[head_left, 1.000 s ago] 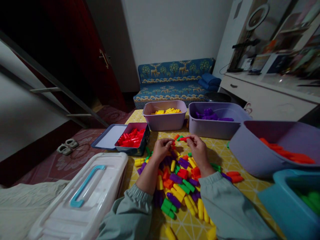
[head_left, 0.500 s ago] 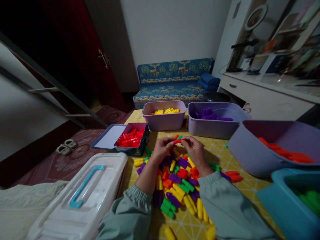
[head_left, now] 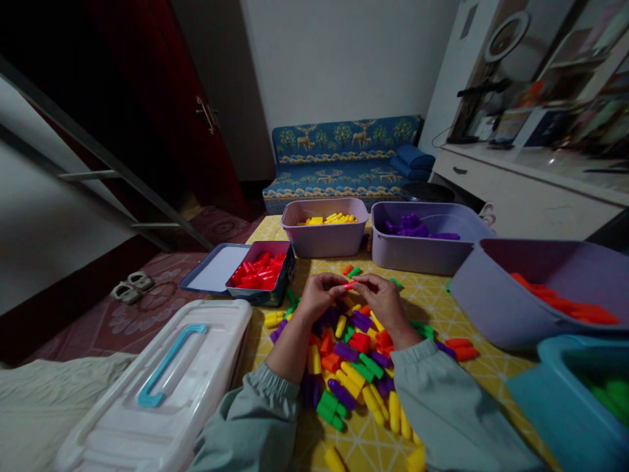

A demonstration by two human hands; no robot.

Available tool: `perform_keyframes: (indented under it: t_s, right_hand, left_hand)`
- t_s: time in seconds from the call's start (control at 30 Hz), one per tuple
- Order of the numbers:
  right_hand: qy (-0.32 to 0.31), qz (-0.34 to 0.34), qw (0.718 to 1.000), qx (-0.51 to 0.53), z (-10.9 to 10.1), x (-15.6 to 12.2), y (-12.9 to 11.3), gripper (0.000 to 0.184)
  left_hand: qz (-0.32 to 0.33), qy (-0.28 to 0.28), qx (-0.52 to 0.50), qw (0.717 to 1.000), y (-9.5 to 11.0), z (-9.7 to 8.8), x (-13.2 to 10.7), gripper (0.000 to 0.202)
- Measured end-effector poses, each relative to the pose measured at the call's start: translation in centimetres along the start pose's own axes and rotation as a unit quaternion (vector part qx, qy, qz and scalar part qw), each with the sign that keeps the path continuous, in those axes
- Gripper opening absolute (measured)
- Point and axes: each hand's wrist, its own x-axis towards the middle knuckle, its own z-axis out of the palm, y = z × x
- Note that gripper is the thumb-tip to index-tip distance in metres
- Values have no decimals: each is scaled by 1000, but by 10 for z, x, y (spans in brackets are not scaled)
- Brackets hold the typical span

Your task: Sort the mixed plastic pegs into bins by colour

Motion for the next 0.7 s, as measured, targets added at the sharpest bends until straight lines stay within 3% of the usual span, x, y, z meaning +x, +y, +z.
perform_keyframes:
  t_s: [0.13, 0.23, 0.37, 0.53, 0.63, 0.7]
  right_hand:
    - [10, 1, 1000, -4, 4, 1, 0, 23]
    - [-1, 37, 998, 41, 9, 1, 2, 34]
    - [-68, 88, 987, 117, 12, -1, 1, 58]
    - [-141, 80, 979, 126, 11, -3, -2, 62]
    - [-130, 73, 979, 141, 9, 0, 0, 65]
    - [-109, 85, 977, 163, 7, 2, 1, 68]
  left_hand:
    - [-2, 3, -17, 1000, 2, 3, -1, 40]
    - [-4, 2, -26, 1000, 5, 6, 0, 41]
    - [-9, 1, -76, 997, 5, 3, 4, 45]
    - [-33, 28, -165, 985, 4, -4, 6, 44]
    - [-39, 69, -216, 973, 11, -5, 6, 39]
    - [-27, 133, -264, 955, 19, -6, 6, 34]
